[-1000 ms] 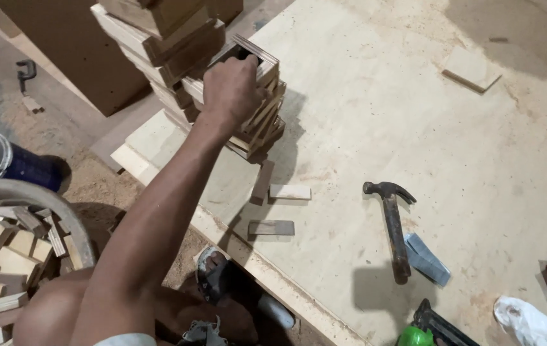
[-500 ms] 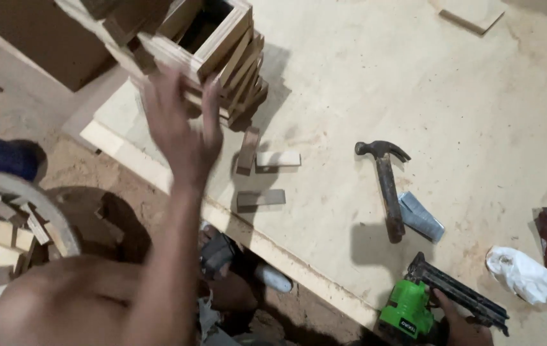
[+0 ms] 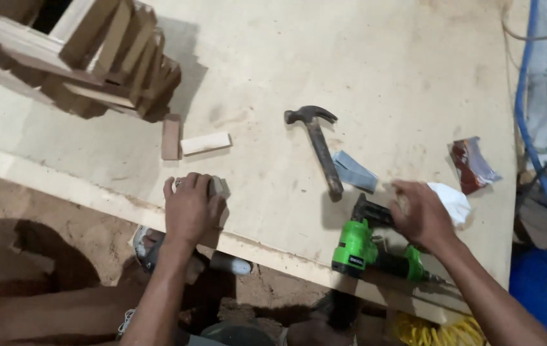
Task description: Assembling small wooden components using a pneumatic nail gun and hammer on a workbench.
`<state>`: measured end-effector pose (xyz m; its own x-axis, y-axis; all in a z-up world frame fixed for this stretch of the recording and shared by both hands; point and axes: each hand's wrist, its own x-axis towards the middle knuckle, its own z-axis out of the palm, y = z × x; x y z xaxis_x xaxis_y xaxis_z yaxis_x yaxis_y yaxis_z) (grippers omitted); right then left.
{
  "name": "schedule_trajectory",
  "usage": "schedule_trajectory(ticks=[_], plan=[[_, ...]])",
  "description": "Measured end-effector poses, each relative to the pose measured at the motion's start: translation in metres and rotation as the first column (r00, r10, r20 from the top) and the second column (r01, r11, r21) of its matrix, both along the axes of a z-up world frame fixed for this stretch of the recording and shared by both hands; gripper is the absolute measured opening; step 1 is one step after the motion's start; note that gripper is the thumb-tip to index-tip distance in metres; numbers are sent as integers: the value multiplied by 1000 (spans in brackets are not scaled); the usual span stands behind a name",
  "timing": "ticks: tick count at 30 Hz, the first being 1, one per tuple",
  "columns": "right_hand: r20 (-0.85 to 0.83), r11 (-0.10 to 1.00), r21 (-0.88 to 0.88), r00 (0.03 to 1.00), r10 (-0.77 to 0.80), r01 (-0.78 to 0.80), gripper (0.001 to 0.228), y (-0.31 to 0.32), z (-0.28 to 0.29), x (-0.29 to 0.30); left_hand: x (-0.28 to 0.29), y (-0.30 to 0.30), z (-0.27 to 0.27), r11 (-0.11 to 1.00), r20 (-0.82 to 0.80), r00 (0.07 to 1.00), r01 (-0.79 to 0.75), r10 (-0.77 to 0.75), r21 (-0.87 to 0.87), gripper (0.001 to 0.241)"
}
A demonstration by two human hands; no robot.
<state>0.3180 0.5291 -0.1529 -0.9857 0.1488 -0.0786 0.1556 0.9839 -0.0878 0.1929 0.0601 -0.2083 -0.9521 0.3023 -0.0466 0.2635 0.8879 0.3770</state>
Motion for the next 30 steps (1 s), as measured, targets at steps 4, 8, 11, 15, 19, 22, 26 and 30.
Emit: schedule_trajectory(ticks=[4, 8, 11, 15, 19, 22, 26, 30], plan=[[-327, 941, 323, 920, 214, -104, 39, 17, -76, -37, 22, 2, 42, 938, 139, 986, -128, 87, 322, 52], [-412, 952, 306, 903, 121, 13, 41, 36, -30, -57, 34, 23, 52, 842, 87, 996, -21, -31, 539, 46], [25, 919, 305, 963, -270, 250, 59, 83, 13, -42, 52, 45, 66, 708, 304, 952, -186, -43, 682, 47], [152, 893, -319, 947, -283, 318, 77, 72, 76, -5, 64, 83, 78, 529, 616, 779, -478, -113, 702, 49], [277, 990, -85, 957, -88, 116, 94, 92, 20, 22, 77, 113, 66, 384, 694, 656, -583, -298, 716, 49], [60, 992, 108, 996, -68, 62, 58, 95, -27, 35, 77, 119, 69, 185, 623, 609, -626, -491, 757, 52], [-286, 896, -357, 883, -372, 262, 40, 105, -38, 28, 79, 111, 81, 0, 507, 607, -641, -612, 768, 54], [-376, 612, -764, 630, -679, 204, 26, 56, 49, -8, 73, 104, 110, -59, 389, 533, -643, -751, 764, 60]])
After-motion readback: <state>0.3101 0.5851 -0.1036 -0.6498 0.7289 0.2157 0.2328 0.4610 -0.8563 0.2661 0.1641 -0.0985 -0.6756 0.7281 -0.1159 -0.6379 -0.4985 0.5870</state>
